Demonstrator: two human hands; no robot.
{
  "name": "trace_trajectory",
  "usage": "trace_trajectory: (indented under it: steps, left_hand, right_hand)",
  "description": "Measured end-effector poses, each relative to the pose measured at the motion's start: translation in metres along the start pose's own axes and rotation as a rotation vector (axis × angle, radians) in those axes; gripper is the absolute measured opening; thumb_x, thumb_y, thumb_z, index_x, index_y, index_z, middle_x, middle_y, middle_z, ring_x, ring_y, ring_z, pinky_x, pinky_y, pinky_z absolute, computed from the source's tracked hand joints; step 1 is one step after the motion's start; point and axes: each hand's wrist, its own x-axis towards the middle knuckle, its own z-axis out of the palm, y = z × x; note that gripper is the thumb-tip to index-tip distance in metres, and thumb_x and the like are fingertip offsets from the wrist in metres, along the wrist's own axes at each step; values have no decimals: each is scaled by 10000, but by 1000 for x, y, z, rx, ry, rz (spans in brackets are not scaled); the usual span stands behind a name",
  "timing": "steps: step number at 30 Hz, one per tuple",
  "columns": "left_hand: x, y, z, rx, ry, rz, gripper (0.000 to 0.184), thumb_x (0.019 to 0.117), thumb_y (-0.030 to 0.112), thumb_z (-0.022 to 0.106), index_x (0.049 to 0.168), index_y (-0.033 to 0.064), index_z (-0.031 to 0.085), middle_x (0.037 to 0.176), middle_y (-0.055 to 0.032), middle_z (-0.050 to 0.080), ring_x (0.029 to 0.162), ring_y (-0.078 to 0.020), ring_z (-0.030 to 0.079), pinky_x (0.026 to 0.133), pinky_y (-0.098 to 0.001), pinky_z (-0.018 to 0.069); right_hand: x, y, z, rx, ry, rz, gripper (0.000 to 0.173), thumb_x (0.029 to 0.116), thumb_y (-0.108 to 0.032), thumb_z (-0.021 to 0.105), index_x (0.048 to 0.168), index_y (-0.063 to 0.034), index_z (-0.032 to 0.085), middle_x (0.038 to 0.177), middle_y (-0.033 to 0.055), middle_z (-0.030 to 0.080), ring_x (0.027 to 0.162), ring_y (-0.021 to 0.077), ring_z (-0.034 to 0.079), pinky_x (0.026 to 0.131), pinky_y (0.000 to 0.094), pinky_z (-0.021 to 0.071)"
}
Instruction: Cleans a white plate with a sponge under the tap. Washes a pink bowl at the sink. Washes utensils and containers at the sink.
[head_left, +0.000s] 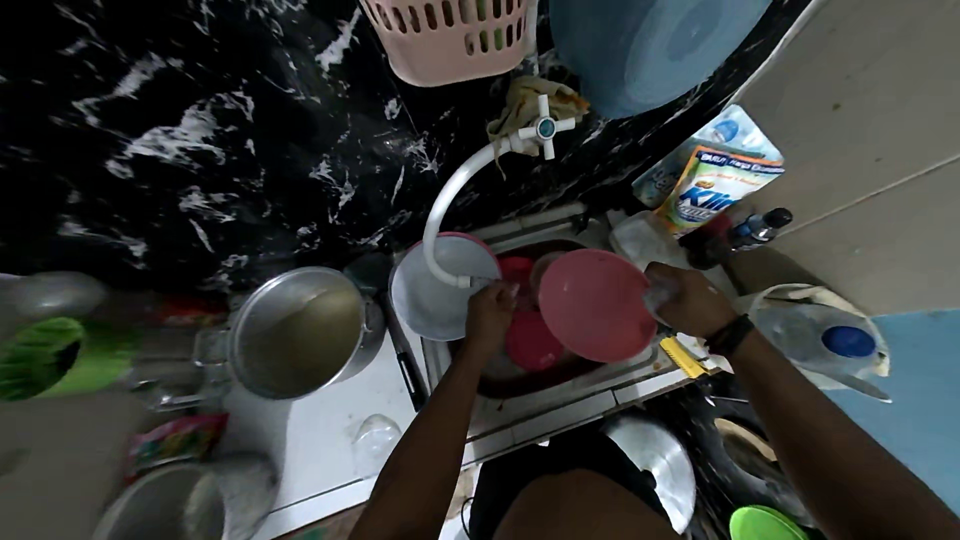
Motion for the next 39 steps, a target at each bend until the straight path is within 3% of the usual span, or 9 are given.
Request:
trace_trajectory:
  steps: [3, 9, 16, 18, 21, 24, 28, 33, 39]
  left_hand:
    - [4, 0, -1, -142, 55, -26, 279, 1060, 259, 561, 1178, 41, 689, 929, -100, 705, 764, -168, 675, 734, -374, 587]
    - [4, -4, 9, -43, -93, -76, 245, 957, 208, 716, 1118, 24, 688, 1028, -106, 704, 900, -170, 688, 864, -369, 576]
    - [12, -8, 19, -268, -250, -76, 522, 1025, 304, 626, 1476, 73, 500, 1331, -132, 642, 1165, -196, 655, 1010, -395, 544]
    - [2, -6, 18, -400, -338, -192, 507, 1023, 270, 630, 1464, 61, 491, 1316, -145, 635, 1151, -212, 655, 971, -402, 566]
    - [-28, 0, 10, -659, -303, -456, 484, 1017, 214, 626, 1449, 70, 462, 1224, -144, 659, 1047, -223, 682, 856, -398, 598]
    - [-52, -5, 5, -722, -220, -542, 391, 1030, 177, 580, 1388, 39, 508, 1163, -151, 667, 986, -222, 685, 808, -385, 600]
    - [-68, 7, -19, -521, -156, -557, 419, 1068, 216, 507, 1452, 53, 467, 1255, -165, 629, 1052, -224, 662, 842, -387, 588]
    - [-68, -6, -28, -607, -215, -449, 509, 1100, 270, 402, 1568, 110, 279, 1331, -141, 600, 1085, -207, 667, 866, -370, 591]
    - [-71, -17, -26, -487, -104, -296, 800, 974, 209, 646, 1626, 169, 185, 1444, -177, 531, 1211, -237, 622, 976, -414, 564]
  right_hand:
    - [2, -1, -1, 6, 7, -7, 226, 893, -151, 731, 1092, -68, 663, 873, 188, 685, 842, 389, 683, 730, 652, 526]
    - [7, 4, -1, 43, 27, -29, 224, 884, -145, 736, 1085, -77, 665, 867, 174, 686, 832, 369, 684, 721, 638, 531]
    - [15, 8, 5, 185, -13, -36, 196, 895, -89, 704, 1082, -45, 663, 921, 166, 679, 870, 307, 674, 785, 572, 550]
    - [17, 10, 12, 314, -48, -24, 176, 921, -59, 664, 1091, -9, 656, 934, 154, 669, 861, 255, 657, 789, 501, 555]
    - [20, 11, 32, 491, -164, 80, 302, 993, -91, 592, 1280, -1, 622, 1104, 161, 681, 977, 216, 662, 895, 441, 558]
    - [25, 17, 63, 567, -237, 127, 264, 1011, -151, 588, 1235, -24, 647, 1065, 131, 681, 942, 192, 654, 868, 424, 557]
    - [34, 4, 88, 467, -332, 150, 309, 1038, -235, 591, 1270, -43, 659, 1165, 171, 689, 1064, 258, 659, 975, 484, 523]
    - [32, -18, 93, 478, -336, 157, 330, 1052, -265, 586, 1289, -46, 654, 1184, 180, 686, 1067, 269, 659, 979, 482, 518]
    - [32, -2, 90, 526, -235, 211, 376, 1060, -343, 566, 1337, -104, 651, 1199, 141, 698, 1050, 231, 677, 957, 469, 540]
